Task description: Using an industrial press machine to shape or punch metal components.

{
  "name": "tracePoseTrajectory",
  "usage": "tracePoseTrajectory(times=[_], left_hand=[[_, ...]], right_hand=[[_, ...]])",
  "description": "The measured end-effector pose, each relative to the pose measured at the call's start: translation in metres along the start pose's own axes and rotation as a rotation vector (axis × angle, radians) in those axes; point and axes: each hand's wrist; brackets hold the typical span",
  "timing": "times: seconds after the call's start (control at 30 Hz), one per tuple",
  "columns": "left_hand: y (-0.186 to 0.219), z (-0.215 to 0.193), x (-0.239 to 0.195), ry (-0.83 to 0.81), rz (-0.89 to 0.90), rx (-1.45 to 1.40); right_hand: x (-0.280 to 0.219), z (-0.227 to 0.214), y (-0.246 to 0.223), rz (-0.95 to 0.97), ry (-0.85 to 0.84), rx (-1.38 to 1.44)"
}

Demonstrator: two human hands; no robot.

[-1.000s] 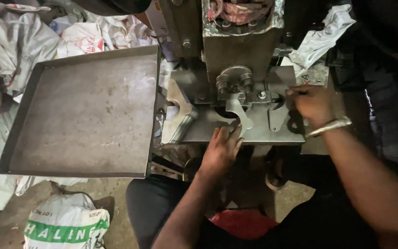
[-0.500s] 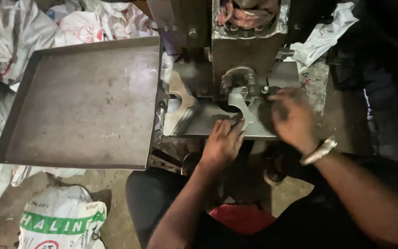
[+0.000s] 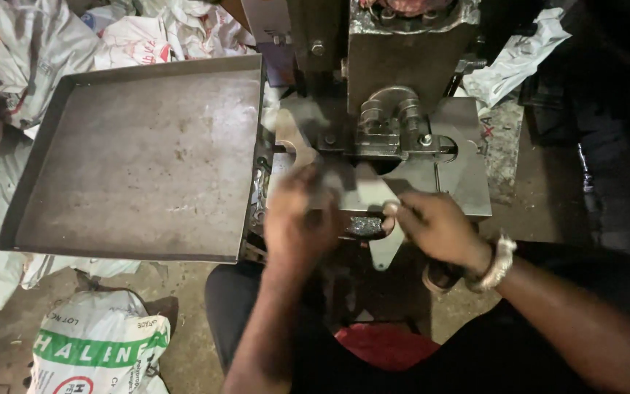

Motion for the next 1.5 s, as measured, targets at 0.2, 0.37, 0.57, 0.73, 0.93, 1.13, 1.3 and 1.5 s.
tracePoseTrajectory(times=[0.2,0.37,0.57,0.73,0.93,1.13,1.3,1.5], left_hand=[[-0.063,-0.005,-0.007,-0.005,-0.098,0.21],[-0.074,0.0,-0.007,-0.113,-0.162,0.055],[-0.066,0.0,-0.006,-0.048,-0.041,0.083],[-0.043,-0.012,-0.002,-0.072,-0.048,-0.056],[-0.009,-0.005,-0.003,-0.303,0.151,-0.276],[-0.016,0.066,-0.028,-0.301,0.212,-0.238],[0.0,0.093,-0.037,-0.266,0.214,-0.148],[-0.011,0.11,-0.037,-0.218,0.224,-0.115]], right_hand=[[0.057,0.023,0.035,0.457,-0.092,0.783],[0.074,0.028,0.04,0.464,-0.071,0.994],[0.075,0.033,0.044,0.454,-0.065,1.005],[0.078,0.026,0.043,0.502,-0.133,1.014],[0.068,0.042,0.07,0.363,-0.128,1.07],[0.02,-0.019,0.024,0.602,-0.041,0.634],[0.005,-0.044,0.095,0.396,0.27,0.283],[0.041,-0.063,0.158,0.422,0.437,0.448]])
Point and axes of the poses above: each hand's wrist, its own x-axis towards the middle knuckle, its own z-axis out of the palm, y = z × x, and after that the axes turned 6 degrees about z, right-handed
